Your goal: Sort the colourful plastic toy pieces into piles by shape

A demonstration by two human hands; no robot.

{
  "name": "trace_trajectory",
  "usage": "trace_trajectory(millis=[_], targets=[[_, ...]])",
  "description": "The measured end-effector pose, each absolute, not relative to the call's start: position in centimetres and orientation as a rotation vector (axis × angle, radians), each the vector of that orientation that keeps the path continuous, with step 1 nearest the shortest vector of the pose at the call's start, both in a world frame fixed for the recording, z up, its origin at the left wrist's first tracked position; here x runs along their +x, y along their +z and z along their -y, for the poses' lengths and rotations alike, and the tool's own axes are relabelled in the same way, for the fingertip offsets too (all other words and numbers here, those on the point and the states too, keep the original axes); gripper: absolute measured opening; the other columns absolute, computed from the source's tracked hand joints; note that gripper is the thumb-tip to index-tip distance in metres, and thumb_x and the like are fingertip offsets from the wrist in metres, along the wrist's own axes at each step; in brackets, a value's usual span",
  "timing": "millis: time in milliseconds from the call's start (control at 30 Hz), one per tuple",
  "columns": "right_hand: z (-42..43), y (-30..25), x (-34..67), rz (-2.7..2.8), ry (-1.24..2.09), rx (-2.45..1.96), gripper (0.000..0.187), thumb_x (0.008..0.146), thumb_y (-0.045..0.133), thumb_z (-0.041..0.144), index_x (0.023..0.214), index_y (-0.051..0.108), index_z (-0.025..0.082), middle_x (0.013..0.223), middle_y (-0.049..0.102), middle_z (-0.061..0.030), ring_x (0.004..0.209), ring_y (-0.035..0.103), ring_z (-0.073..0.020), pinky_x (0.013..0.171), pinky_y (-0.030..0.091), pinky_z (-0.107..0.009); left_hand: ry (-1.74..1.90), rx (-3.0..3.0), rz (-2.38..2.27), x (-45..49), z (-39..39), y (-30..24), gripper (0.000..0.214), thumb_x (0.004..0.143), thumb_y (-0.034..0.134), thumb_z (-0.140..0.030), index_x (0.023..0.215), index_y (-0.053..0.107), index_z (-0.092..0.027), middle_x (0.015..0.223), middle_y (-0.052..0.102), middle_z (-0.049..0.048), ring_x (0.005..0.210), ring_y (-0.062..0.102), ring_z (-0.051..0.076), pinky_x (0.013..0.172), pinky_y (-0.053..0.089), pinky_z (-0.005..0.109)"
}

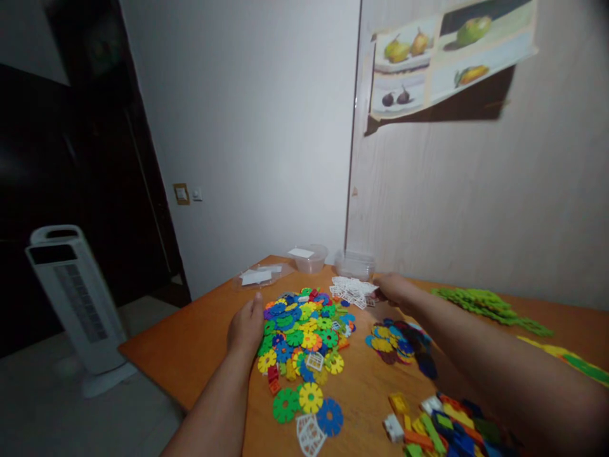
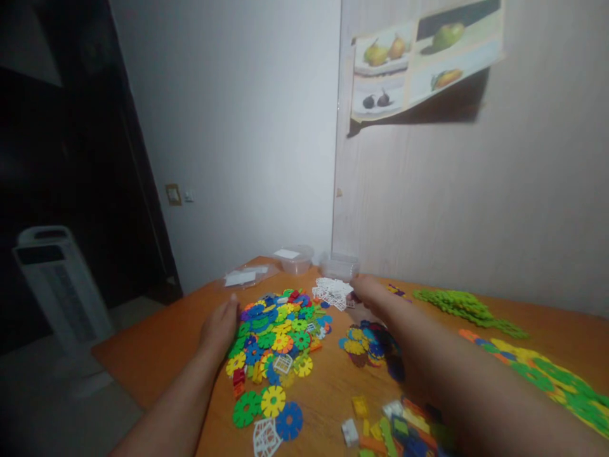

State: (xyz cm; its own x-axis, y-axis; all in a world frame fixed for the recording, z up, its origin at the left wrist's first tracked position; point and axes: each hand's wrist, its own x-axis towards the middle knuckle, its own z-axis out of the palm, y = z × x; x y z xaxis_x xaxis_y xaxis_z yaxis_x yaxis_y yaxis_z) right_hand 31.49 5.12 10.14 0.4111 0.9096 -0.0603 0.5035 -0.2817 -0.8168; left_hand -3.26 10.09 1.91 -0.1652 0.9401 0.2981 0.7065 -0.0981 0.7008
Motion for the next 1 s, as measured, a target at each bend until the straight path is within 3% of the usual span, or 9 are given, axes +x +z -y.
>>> trace_trajectory(millis=[67,133,233,333,467,667,833,1000], targets=[[-4.6,10.0,31.2,1.281,0.701,-1.944,0.041,0.100,0.067,0.043,0.132,0.064,0.017,0.131,0.066,-0.0106,0.110,0.067,-0.0218,0.093,0.060,-0.044,1.116,1.807,-1.888,-3.2,-10.0,2.0,0.059,0.104,0.025,-0.060,0.080,0.065,-0.024,0.086,0.074,0.0088,0.079,0.064,0.025,0.065,0.035,0.030],[-3.6,9.5,30.3,1.394,0.706,-1.927,0.029,0.102,0.064,0.038,0.116,0.069,0.014,0.111,0.071,-0.0082,0.093,0.068,-0.0173,0.083,0.059,-0.035,1.104,1.803,-1.895,-3.1,-10.0,2.0,0.060,0.104,0.026,-0.061,0.081,0.066,-0.024,0.087,0.074,0.0086,0.079,0.064,0.025,0.065,0.035,0.030],[-1.1,8.7,27.9,1.622,0.718,-1.811,0.018,0.098,0.061,0.024,0.085,0.070,0.014,0.077,0.066,-0.0008,0.072,0.058,-0.0115,0.067,0.046,-0.024,1.095,1.804,-1.892,-3.0,-9.8,2.1,0.062,0.105,0.024,-0.062,0.082,0.067,-0.023,0.089,0.075,0.0088,0.080,0.065,0.024,0.065,0.035,0.030],[2.4,8.7,24.8,1.875,0.765,-1.640,0.014,0.088,0.066,0.018,0.074,0.068,0.017,0.068,0.061,0.0037,0.067,0.051,-0.0096,0.062,0.037,-0.023,1.092,1.796,-1.912,-2.8,-9.8,2.1,0.063,0.105,0.024,-0.063,0.083,0.068,-0.023,0.091,0.076,0.0092,0.082,0.066,0.024,0.066,0.036,0.029],[7.1,8.6,20.8,2.353,0.694,-1.435,0.013,0.089,0.061,0.026,0.085,0.073,0.022,0.076,0.069,0.0024,0.066,0.055,-0.0109,0.059,0.034,-0.025,1.076,1.800,-1.944,-2.8,-9.8,2.1,0.063,0.106,0.025,-0.062,0.085,0.070,-0.023,0.090,0.076,0.0099,0.082,0.066,0.025,0.064,0.035,0.030],[10.1,6.5,17.6,2.746,0.176,-1.409,0.028,0.087,0.069,0.049,0.097,0.075,0.023,0.094,0.076,-0.0052,0.076,0.064,-0.0181,0.063,0.034,-0.031,1.078,1.841,-1.930,-2.7,-9.7,2.2,0.062,0.107,0.024,-0.058,0.083,0.069,-0.023,0.092,0.076,0.0098,0.084,0.066,0.024,0.065,0.034,0.030],[10.4,5.5,17.0,2.858,-0.099,-1.433,0.025,0.092,0.067,0.043,0.095,0.077,0.020,0.093,0.077,-0.0064,0.080,0.068,-0.0208,0.061,0.035,-0.034,1.078,1.821,-1.930,-2.6,-9.4,2.3,0.060,0.107,0.026,-0.057,0.085,0.070,-0.022,0.094,0.077,0.0111,0.085,0.067,0.025,0.065,0.034,0.030],[10.1,4.1,16.5,2.903,-0.346,-1.288,0.018,0.093,0.062,0.033,0.091,0.075,0.021,0.085,0.076,-0.0049,0.071,0.065,-0.0201,0.054,0.028,-0.036,1.083,1.829,-1.920,-2.7,-9.6,2.1,0.057,0.107,0.028,-0.056,0.085,0.069,-0.023,0.094,0.077,0.0105,0.086,0.067,0.025,0.065,0.034,0.030]])
